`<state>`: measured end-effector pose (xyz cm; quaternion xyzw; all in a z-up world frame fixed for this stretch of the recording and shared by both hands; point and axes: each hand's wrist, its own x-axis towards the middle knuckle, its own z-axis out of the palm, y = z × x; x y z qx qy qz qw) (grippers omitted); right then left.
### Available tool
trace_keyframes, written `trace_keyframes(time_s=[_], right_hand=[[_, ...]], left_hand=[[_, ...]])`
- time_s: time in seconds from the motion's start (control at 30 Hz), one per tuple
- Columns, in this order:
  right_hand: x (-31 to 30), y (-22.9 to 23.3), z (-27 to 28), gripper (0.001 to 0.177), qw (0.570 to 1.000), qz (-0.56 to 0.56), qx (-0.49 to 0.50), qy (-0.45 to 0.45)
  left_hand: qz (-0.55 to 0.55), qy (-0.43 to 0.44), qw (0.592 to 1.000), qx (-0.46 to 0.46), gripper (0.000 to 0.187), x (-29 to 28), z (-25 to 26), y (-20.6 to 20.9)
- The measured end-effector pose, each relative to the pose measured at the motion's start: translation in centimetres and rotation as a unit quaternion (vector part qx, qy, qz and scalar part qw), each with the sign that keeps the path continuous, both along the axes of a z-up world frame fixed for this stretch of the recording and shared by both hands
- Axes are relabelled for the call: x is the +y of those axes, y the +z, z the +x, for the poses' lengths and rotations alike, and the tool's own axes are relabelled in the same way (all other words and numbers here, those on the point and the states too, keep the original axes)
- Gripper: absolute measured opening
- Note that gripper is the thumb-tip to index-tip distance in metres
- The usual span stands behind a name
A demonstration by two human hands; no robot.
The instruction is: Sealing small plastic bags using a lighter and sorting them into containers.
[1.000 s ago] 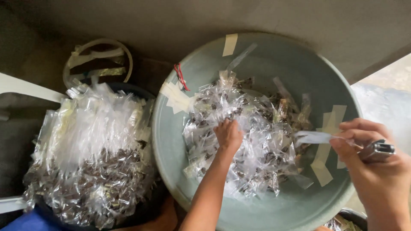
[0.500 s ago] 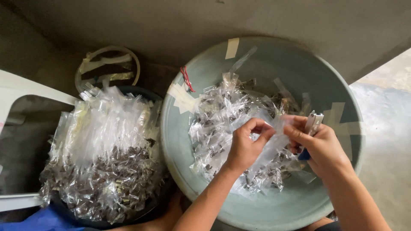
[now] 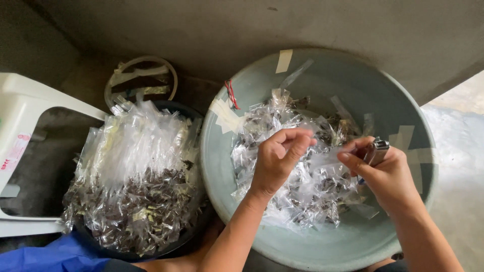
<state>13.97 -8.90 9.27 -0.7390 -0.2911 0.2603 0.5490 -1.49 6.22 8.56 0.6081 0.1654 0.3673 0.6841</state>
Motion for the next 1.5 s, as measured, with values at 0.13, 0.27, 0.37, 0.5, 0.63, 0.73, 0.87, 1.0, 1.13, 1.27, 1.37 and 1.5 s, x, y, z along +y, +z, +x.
trace_keyframes(time_s=[0.13,0.27,0.37,0.5,0.63,0.73,0.87,1.0,1.13,1.27,1.37,1.5], right_hand=[[0.1,0.2,-0.1,0.020,0.998,0.022,0.063,0.001],[0.6,0.3,-0.3,0.054,0.991,0.031,0.127,0.031],[0.3,-0.8,0.0,0.037,0.988,0.025,0.150,0.021],[0.2,-1.5,0.4,0.008,0.978,0.096,0.182,0.036],[0.2,-2.3,0.8,0.010,0.993,0.063,0.096,0.012],[0.3,-2.5,1.3,0.016,0.978,0.085,0.188,0.024],[2.1,-2.9,0.6,0.057,0.951,0.166,0.258,-0.038],[3.0,-6.9,-1.4,0.016,0.903,0.187,0.367,-0.125],[3.7,-2.4,-3.0,0.050,0.882,0.127,0.436,-0.125],[4.2,-4.7,-2.8,0.054,0.942,0.152,0.254,-0.160],[4.3,-6.9,-0.9,0.037,0.973,0.113,0.142,-0.144],[3.8,-8.0,2.4,0.033,0.969,0.120,0.126,-0.176]], left_hand=[[0.000,-0.015,0.999,0.043,0.027,-0.8,0.0,-1.2],[0.056,-0.009,0.998,0.005,0.024,-2.3,-0.1,-1.7],[0.114,-0.031,0.993,0.018,0.052,-3.0,-0.5,-2.1],[-0.016,-0.171,0.985,0.000,0.061,-2.7,-0.2,-3.6],[-0.103,-0.253,0.955,0.116,0.036,-4.6,0.5,-5.6],[-0.081,-0.203,0.967,0.130,0.036,-5.1,0.3,-4.9],[-0.071,-0.186,0.966,0.166,0.042,-5.3,0.4,-5.7],[0.021,-0.087,0.976,0.197,0.051,-5.2,0.9,-7.1],[0.097,-0.077,0.953,0.276,0.038,-3.8,-0.3,-5.6],[0.150,-0.121,0.928,0.319,0.033,-4.9,-0.5,-5.8],[0.113,-0.098,0.963,0.223,0.028,-6.5,-0.8,-6.0],[-0.108,-0.231,0.940,0.227,0.019,-6.6,-4.2,-6.1]])
